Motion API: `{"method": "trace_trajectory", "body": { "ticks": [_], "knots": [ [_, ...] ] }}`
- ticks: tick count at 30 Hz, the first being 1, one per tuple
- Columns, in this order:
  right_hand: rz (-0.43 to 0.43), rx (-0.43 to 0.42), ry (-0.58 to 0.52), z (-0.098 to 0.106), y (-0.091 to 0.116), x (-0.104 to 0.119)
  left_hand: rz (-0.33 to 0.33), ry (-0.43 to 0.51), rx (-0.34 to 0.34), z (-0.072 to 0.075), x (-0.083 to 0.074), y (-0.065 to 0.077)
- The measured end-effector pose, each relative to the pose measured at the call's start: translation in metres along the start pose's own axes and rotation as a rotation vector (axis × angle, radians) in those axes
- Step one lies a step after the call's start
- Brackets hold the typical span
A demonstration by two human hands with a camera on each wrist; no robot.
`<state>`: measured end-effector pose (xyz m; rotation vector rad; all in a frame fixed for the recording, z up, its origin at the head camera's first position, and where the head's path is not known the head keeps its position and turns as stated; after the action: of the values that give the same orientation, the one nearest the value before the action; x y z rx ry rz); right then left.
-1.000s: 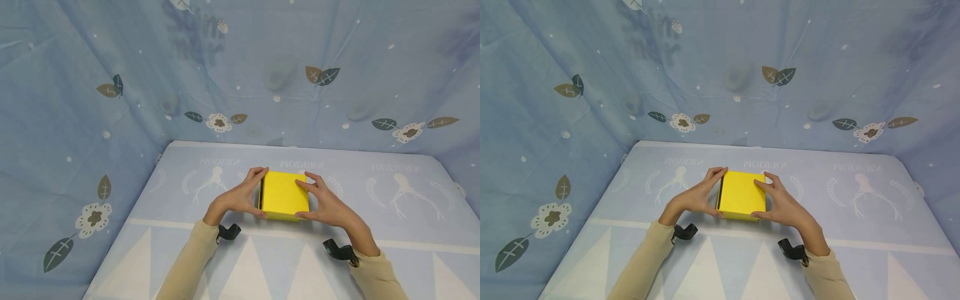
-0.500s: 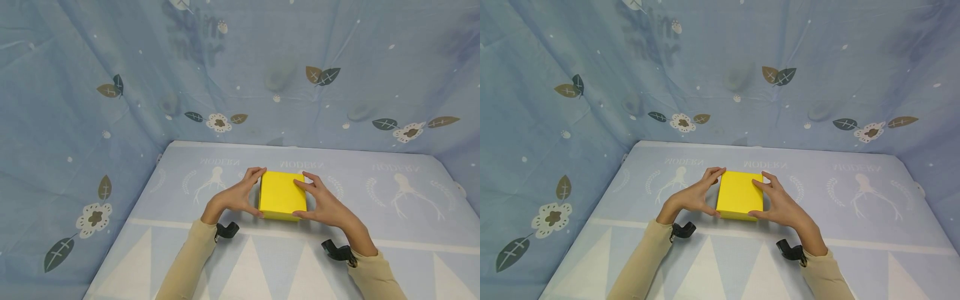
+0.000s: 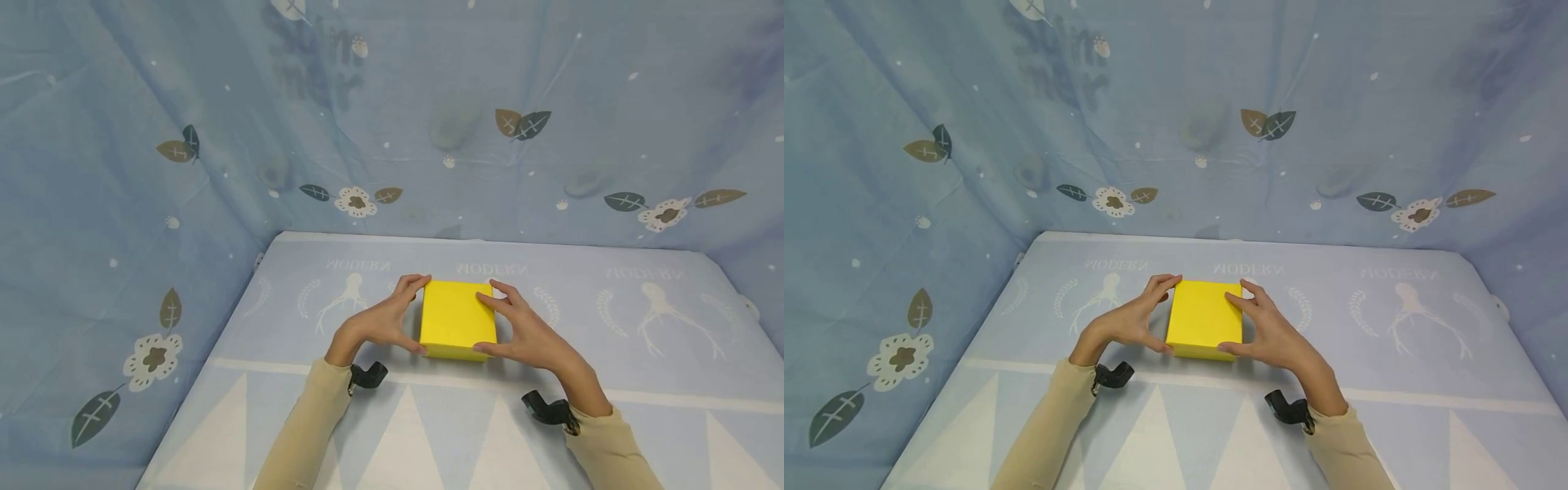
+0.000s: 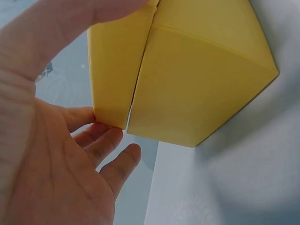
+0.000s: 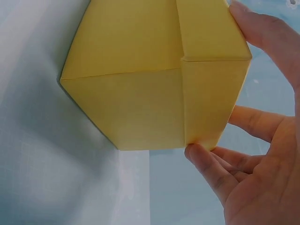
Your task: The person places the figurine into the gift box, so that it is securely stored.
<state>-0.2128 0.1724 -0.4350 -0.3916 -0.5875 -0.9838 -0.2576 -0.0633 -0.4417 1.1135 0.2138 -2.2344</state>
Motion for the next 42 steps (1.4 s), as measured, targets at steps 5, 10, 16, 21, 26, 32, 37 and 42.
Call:
{"method": "trace_trajectory", "body": {
  "ticks": [5, 10, 16, 21, 26, 32, 37, 42],
  "knots": [
    [0.002, 0.003, 0.013, -0.002, -0.003, 0.003, 0.001, 0.004, -0.007, 0.002, 0.004, 0.001],
    [-0.006, -0.003, 0.026, -0.004, -0.003, 0.005, 0.005, 0.012, -0.006, 0.001, 0.006, 0.001],
    [-0.016, -0.017, 0.023, -0.007, -0.004, 0.004, 0.005, 0.027, -0.009, 0.000, 0.008, 0.000],
    [-0.011, -0.028, 0.023, -0.008, -0.004, 0.005, -0.023, 0.023, -0.012, -0.001, 0.009, -0.001],
    [-0.018, -0.015, 0.024, -0.010, -0.005, 0.002, -0.015, 0.021, -0.002, -0.002, 0.012, -0.003],
    [-0.027, -0.002, 0.003, -0.014, -0.005, -0.003, 0.038, 0.037, 0.020, -0.005, 0.016, -0.004],
    [-0.045, 0.021, -0.007, -0.018, -0.006, -0.007, 0.066, 0.058, 0.038, -0.008, 0.020, -0.005],
    [-0.044, 0.023, -0.015, -0.019, -0.007, -0.008, 0.074, 0.085, 0.038, -0.009, 0.023, -0.005]
  ]
}}
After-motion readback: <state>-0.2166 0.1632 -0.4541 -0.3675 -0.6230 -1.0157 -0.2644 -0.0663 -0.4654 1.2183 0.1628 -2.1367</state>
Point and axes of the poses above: each hand's wrist, its own y-axis away from the middle knuckle, its own z-axis out of the back of the hand, x = y × z, the point moved 5 cm from there along -y, towards the middle knuckle, and after that the axes turned 6 degrees about x, right-handed, at the moved point
